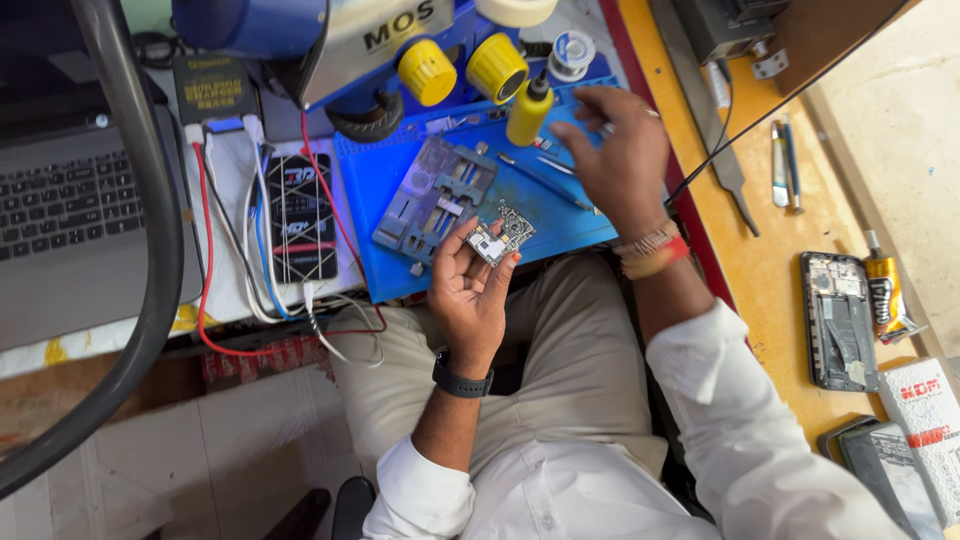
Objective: The person sits at a repair bench and applies liquid from a yellow bottle onto a phone motherboard held in a fixture, then works on the board with a handheld tool. They lift and reposition the board, use a fume extractor hose, and finally adjust a stereo microscope over the board to view it.
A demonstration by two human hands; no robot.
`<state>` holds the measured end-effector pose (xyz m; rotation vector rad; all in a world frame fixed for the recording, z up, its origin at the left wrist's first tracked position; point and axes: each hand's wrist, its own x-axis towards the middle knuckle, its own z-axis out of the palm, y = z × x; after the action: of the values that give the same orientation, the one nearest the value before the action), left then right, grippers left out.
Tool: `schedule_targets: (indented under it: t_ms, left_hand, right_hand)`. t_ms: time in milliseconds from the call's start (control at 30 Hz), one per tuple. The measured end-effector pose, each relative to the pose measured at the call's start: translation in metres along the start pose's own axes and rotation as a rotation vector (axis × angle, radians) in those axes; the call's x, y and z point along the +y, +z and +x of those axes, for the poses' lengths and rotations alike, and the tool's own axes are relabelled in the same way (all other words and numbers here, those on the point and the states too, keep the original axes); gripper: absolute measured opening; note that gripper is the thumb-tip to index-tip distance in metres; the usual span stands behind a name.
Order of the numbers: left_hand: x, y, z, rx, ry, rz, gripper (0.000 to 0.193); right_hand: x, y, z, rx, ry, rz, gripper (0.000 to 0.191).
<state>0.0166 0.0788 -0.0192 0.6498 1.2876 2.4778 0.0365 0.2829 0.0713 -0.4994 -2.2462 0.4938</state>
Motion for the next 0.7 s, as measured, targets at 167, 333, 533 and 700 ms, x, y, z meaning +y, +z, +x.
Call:
schedule_targets:
  t_ms: [167,333,533,700]
  left_hand:
    - [0.004,-0.004,-0.005,-0.002,-0.024,0.018,0.053]
    - [0.004,0.0,-0.006,-0.012,-0.07,-0.031,0.052]
    - [0.001,0.001,-0.007,0.018,-0.095,-0.093,0.051]
    - [-0.003,0.002,-0.008,0.003,-0.094,-0.079,0.051]
  right_hand:
    - [-0.015,-0.016,-0.037,-0.209,-0.095,-0.228,0.025]
    - [-0.021,-0.009,-0.037,-0.263,-0.152,-0.307,0.016]
    - [-0.025,-0.024,-0.047,-0.175,-0.055,-0.186,0.014]
    - [-0.028,-0.041,-0.07,-0.198,0.404,0.576,0.011]
